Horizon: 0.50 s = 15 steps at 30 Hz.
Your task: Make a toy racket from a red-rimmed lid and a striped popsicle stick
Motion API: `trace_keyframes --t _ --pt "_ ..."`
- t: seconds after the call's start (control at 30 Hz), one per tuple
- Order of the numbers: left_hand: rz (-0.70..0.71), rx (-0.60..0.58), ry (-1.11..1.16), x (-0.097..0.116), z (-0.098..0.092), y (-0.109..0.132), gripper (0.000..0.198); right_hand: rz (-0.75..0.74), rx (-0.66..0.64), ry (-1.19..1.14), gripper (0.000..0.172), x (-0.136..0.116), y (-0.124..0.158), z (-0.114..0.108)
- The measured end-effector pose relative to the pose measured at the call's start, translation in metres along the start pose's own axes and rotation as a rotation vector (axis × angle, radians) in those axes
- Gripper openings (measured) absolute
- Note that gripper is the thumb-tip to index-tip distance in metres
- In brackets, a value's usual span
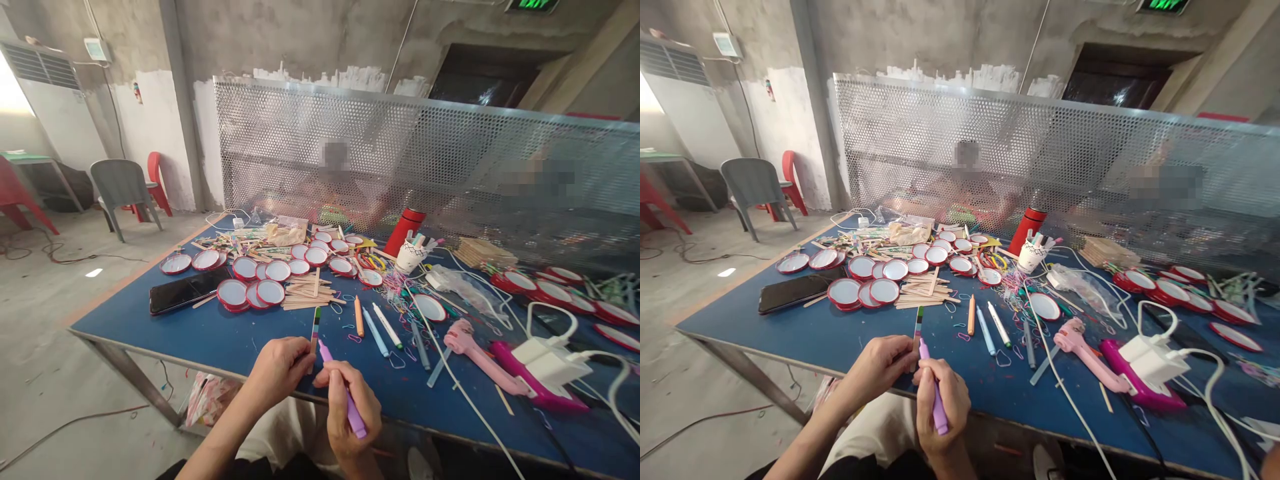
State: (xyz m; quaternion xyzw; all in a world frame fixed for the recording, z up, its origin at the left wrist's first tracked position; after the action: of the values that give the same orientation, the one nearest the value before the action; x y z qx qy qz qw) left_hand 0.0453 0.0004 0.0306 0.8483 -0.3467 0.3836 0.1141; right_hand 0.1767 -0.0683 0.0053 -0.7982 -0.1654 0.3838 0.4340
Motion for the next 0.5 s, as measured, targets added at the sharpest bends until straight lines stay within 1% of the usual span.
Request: trace_keyframes --t 0.13,0.2,0.33,0.43,0.5 --pt "0.000 -0.006 0.003 -0.0011 0.0007 -0.0008 0.025 -0.052 -0.037 -0.004 0.020 -0.0022 -0.0016 0.0000" --pt "-0.006 -0.006 0.005 -0.0018 0.0011 -0.0007 0.026 -0.041 -0.045 0.004 0.020 -0.0025 -0.0023 0.0002" --pt "-0.011 -0.007 0.002 -0.0020 0.0015 0.0003 0.027 0.010 0.006 0.008 0.020 -0.0016 -0.0016 -0.0002" --pt "-0.005 -0.011 0.003 -0.0011 0.0011 0.0002 0.027 -0.018 -0.033 -0.001 0.019 -0.0020 -0.0015 0.0002" --pt "-0.005 -0.010 0.007 -0.0006 0.0007 -0.0003 0.028 -0.018 -0.035 0.004 0.019 -0.0018 -0.0014 0.0000"
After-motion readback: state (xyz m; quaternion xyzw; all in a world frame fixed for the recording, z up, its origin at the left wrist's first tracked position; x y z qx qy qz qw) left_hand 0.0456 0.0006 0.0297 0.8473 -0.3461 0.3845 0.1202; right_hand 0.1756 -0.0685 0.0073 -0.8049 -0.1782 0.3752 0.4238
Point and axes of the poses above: each hand's wrist, its own y-axis away from the middle knuckle, its own z-axis out of the palm, x = y × z, the point moved 2 cm from there along -y, towards the middle knuckle, and after that the axes turned 12 degrees about -x, right-handed, at the moved point
